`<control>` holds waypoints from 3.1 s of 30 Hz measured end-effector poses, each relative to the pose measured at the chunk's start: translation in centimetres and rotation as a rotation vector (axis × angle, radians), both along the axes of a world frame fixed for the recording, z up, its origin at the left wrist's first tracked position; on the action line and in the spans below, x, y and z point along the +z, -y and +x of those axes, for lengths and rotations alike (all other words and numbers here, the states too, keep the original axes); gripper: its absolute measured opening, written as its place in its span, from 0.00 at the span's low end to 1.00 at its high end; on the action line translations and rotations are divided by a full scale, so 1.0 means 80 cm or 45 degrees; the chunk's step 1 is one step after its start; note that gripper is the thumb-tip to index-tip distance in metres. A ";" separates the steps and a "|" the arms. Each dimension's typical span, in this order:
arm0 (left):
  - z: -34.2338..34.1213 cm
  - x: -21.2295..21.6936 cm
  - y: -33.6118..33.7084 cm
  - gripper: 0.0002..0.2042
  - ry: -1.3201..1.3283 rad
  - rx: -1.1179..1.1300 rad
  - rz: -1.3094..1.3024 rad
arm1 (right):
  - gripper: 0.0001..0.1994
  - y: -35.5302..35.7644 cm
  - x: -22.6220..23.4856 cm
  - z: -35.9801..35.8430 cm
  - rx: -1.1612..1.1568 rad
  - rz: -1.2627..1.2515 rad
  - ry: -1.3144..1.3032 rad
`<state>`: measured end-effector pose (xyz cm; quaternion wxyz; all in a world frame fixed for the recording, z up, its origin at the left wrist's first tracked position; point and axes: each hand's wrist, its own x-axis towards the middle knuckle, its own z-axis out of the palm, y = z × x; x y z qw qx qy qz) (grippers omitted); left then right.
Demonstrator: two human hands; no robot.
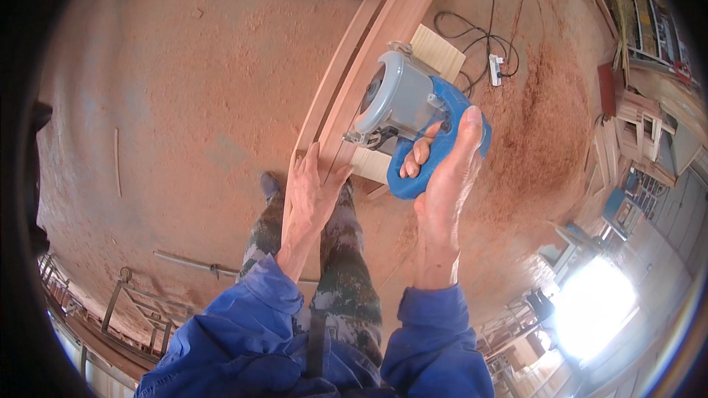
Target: The person uses a handheld electric router to shape the edges of a large wooden door panel. They guide the tool along the perimeter and inner frame, then reposition the door and continue routing another section.
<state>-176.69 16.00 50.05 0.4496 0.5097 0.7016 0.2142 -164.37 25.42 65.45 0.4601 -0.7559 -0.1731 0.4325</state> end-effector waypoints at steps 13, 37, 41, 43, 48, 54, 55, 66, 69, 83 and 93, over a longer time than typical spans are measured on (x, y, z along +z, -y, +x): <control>-0.001 0.005 -0.006 0.38 -0.057 0.036 0.063 | 0.32 -0.004 0.013 -0.004 -0.007 0.014 -0.041; 0.011 -0.012 0.006 0.38 -0.026 0.098 0.013 | 0.31 -0.001 0.005 0.000 0.022 0.045 -0.047; 0.011 0.000 0.004 0.37 0.066 0.140 -0.047 | 0.31 0.003 0.002 0.000 0.064 0.064 -0.019; 0.012 -0.007 0.006 0.38 0.031 0.138 -0.040 | 0.31 0.003 0.001 0.000 0.042 0.079 -0.024; 0.017 -0.018 0.016 0.39 -0.062 0.137 0.022 | 0.31 0.003 -0.001 0.001 0.055 0.080 -0.033; 0.026 -0.018 0.015 0.39 -0.062 0.144 -0.010 | 0.31 0.003 -0.001 0.004 0.055 0.057 -0.032; 0.027 -0.021 0.017 0.39 -0.058 0.139 0.003 | 0.31 0.004 -0.001 0.006 0.049 0.059 -0.029; 0.030 -0.030 0.024 0.37 -0.073 0.184 0.152 | 0.30 0.005 -0.003 0.003 0.064 0.053 -0.029; 0.030 -0.030 0.026 0.37 -0.066 0.207 0.185 | 0.30 0.006 -0.005 0.002 0.091 0.068 -0.015; 0.038 -0.028 0.023 0.34 -0.013 0.208 0.117 | 0.30 0.006 -0.011 0.012 0.116 0.084 -0.022; 0.044 -0.032 0.029 0.36 -0.103 0.264 0.156 | 0.30 0.006 -0.013 0.016 0.111 0.105 -0.027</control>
